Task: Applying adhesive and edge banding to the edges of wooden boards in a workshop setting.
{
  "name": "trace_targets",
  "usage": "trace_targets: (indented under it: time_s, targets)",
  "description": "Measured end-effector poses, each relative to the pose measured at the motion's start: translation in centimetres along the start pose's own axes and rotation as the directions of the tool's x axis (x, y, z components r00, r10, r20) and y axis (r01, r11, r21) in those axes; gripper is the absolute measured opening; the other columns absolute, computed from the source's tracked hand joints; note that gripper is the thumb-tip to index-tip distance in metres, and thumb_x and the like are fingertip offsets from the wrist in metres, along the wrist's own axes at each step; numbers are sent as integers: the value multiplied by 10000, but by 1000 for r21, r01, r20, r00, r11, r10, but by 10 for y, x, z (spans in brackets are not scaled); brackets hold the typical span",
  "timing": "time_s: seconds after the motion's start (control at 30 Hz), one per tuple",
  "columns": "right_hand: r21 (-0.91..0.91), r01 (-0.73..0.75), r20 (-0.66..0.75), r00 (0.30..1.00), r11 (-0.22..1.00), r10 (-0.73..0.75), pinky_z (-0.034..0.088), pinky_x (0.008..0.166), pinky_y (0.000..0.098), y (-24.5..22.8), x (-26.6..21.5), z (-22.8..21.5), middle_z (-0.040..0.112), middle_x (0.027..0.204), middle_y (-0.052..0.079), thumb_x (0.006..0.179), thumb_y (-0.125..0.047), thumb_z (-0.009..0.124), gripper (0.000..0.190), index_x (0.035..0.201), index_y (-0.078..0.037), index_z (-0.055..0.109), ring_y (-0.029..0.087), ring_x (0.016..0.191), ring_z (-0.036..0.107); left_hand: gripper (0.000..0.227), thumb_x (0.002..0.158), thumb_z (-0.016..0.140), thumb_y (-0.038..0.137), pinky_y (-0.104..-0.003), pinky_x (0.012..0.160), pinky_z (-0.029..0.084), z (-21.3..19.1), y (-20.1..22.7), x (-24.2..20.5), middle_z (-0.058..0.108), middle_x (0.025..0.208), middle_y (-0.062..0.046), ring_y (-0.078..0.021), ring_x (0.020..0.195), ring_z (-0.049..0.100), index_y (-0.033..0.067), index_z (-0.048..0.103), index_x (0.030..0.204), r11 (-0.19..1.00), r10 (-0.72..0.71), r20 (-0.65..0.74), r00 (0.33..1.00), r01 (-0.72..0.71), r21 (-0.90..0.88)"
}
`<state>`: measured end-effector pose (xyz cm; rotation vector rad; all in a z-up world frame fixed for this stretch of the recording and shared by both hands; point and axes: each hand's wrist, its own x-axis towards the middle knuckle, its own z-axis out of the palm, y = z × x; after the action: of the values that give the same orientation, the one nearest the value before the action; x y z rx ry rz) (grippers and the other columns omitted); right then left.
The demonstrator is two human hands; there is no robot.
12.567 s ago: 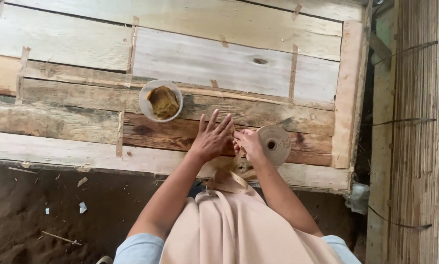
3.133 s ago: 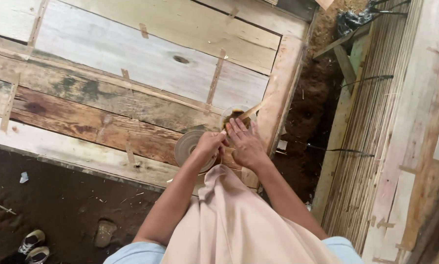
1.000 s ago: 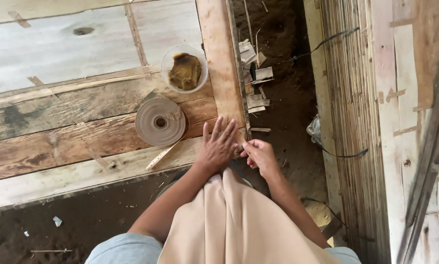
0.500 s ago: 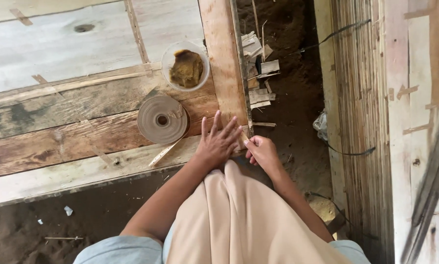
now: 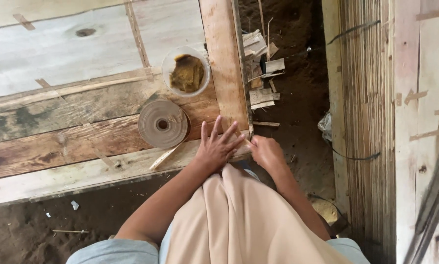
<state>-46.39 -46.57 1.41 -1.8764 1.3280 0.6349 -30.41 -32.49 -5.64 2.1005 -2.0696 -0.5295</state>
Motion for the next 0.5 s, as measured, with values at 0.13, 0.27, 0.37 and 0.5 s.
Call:
trace_targets:
  time_s: [0.13, 0.27, 0.37, 0.5]
  targets:
    - [-246, -127, 11, 991, 961, 134, 610, 804, 497, 30, 10, -39, 774, 931, 175, 967, -320, 542, 277, 1038, -167, 762, 396, 967, 755, 500, 1026, 359, 535, -792, 1130, 84, -7, 1, 1, 166, 1715, 76, -492, 1546, 33, 510, 373, 1525, 1000, -8, 38, 999, 9, -15]
    - [582, -17, 19, 1000, 813, 8, 603, 583, 318, 17, 15, -63, 705, 738, 107, 1002, -294, 578, 257, 1050, -57, 664, 190, 593, 678, 514, 903, 523, 614, -817, 1110, 117, -29, 3, 4, 170, 1711, 71, -512, 1538, 39, 503, 535, 1404, 995, -10, 89, 996, 19, -95]
    - [790, 26, 61, 991, 612, -120, 623, 595, 276, -9, 10, -80, 694, 838, 121, 1010, -191, 563, 240, 1152, -4, 613, 153, 633, 670, 406, 898, 573, 577, -831, 1098, 69, -58, 8, 16, 178, 1711, 77, -498, 1545, 33, 464, 642, 1282, 961, -84, 78, 993, 101, -258]
    - [889, 63, 46, 973, 454, -226, 653, 553, 341, -19, 12, -57, 711, 766, 116, 984, -119, 638, 167, 1124, -28, 646, 192, 593, 725, 556, 880, 769, 535, -535, 1147, 232, -95, 9, 49, 489, 1572, -49, -337, 1455, 434, 299, 642, 1366, 580, -417, -103, 903, 177, -795]
